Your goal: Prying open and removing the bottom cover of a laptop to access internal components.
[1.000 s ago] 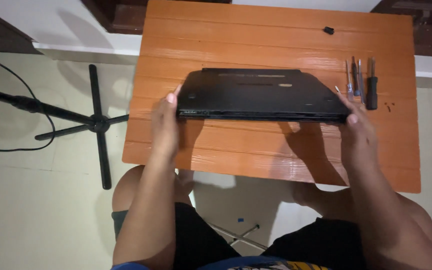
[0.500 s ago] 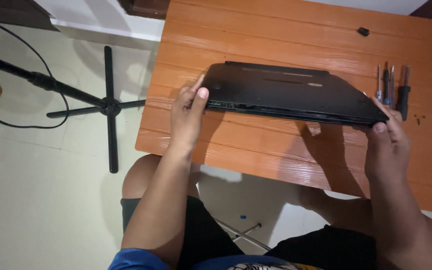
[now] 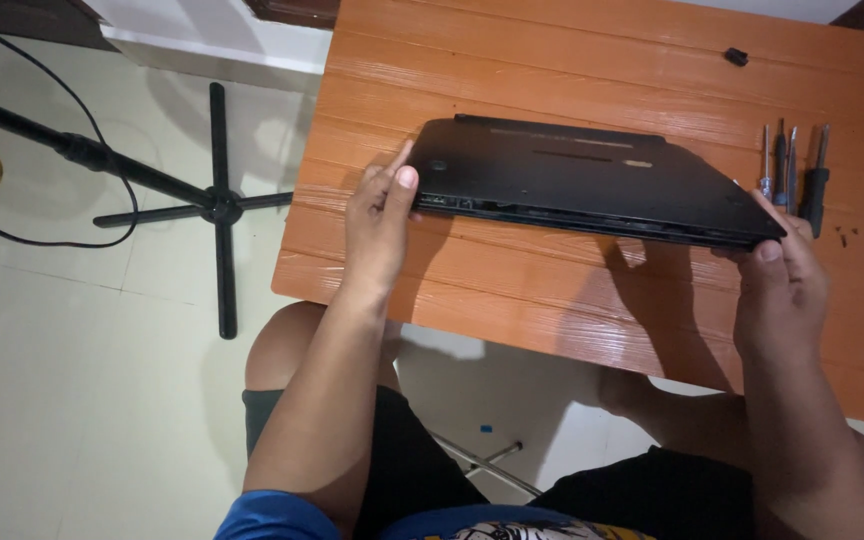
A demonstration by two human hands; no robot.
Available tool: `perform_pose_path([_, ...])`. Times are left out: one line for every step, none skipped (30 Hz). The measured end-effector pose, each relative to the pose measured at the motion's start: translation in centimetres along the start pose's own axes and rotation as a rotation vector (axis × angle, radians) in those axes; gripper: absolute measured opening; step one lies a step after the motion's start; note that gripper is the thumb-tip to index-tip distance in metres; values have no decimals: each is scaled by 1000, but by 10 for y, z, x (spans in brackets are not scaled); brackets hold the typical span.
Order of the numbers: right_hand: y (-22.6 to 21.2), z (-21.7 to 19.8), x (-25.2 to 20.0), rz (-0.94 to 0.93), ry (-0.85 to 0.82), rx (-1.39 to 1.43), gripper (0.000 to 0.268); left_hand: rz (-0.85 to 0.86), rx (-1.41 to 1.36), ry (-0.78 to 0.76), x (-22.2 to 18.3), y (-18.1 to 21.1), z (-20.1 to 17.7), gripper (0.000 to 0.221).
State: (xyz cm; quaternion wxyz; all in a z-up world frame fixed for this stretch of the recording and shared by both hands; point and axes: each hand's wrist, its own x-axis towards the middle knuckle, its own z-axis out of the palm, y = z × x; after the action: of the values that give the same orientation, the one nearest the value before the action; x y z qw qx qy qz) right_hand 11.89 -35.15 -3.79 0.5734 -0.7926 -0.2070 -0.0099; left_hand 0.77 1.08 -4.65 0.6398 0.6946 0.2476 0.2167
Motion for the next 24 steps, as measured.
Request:
perform_pose_path([-3, 0, 0, 0, 0, 0, 71, 0, 0, 0, 0, 1, 0, 64])
perform_pose_path([-7, 0, 0, 0, -9, -21, 68, -16, -5, -5, -1, 1, 0, 66])
perform_pose_path([-10, 1, 0, -1, -19, -41, 66, -31, -9, -10, -1, 2, -1, 68])
perform_pose_path([-7, 0, -1, -1, -18, -42, 66, -30, -10, -11, 0, -3, 1, 68])
perform_pose_path([-5, 0, -1, -8, -14, -47, 67, 4, 10, -7, 1, -8, 2, 64])
perform_pose_path([-2, -1, -1, -16, -9, -50, 68, 39, 30, -3, 2, -14, 3, 62])
perform_pose_path([-7, 1, -2, -16, -8, -50, 68, 41, 31, -4, -1, -5, 4, 62])
perform_pose_path([-12, 2, -2, 1, -7, -77, 74, -9, 48, -21, -4, 4, 5, 72])
perform_pose_path([-17, 3, -2, 19, -6, -104, 79, -59, 65, -38, -7, 13, 6, 83])
perform_pose_path([-26, 6, -1, 18, -4, -105, 79, -57, 64, -39, -9, 17, 7, 83])
perform_pose_path([-34, 9, -1, 40, -10, -86, 71, -58, 72, -49, -11, 21, 8, 90])
perform_pose_path([-43, 11, -1, 64, -18, -68, 64, -62, 81, -60, -14, 25, 9, 96])
perform_pose_path([-34, 9, -2, 66, -16, -69, 64, -63, 80, -63, -15, 31, 10, 96])
perform_pose_path([-25, 8, -3, 80, -8, -17, 66, -92, 84, -75, -16, 36, 11, 96])
perform_pose_path([-16, 7, -4, 93, 0, 34, 69, -121, 88, -87, -17, 42, 12, 96])
perform_pose_path([-8, 7, -4, 97, 0, 34, 69, -125, 89, -88, -18, 42, 13, 96])
perform_pose_path([0, 6, -4, 125, -10, 164, 78, -155, 46, -73, -19, 42, 15, 97])
perform_pose_path([8, 6, -5, 152, -19, 295, 89, -185, 2, -57, -20, 42, 16, 99])
perform_pose_path([9, 6, -6, 155, -18, 295, 89, -188, 3, -59, -20, 37, 18, 99])
perform_pose_path([9, 7, -6, 187, 16, 337, 88, -168, -61, -46, -20, 33, 20, 99])
perform_pose_path([10, 8, -6, 218, 51, 379, 87, -149, -124, -34, -19, 29, 23, 98])
perform_pose_path([13, 7, -6, 218, 53, 378, 87, -149, -125, -36, -19, 23, 25, 98])
perform_pose_path([16, 7, -6, 223, 46, 407, 87, -149, -161, -21, -19, 18, 27, 102])
perform_pose_path([20, 6, -6, 230, 39, 437, 86, -151, -196, -6, -20, 12, 29, 106])
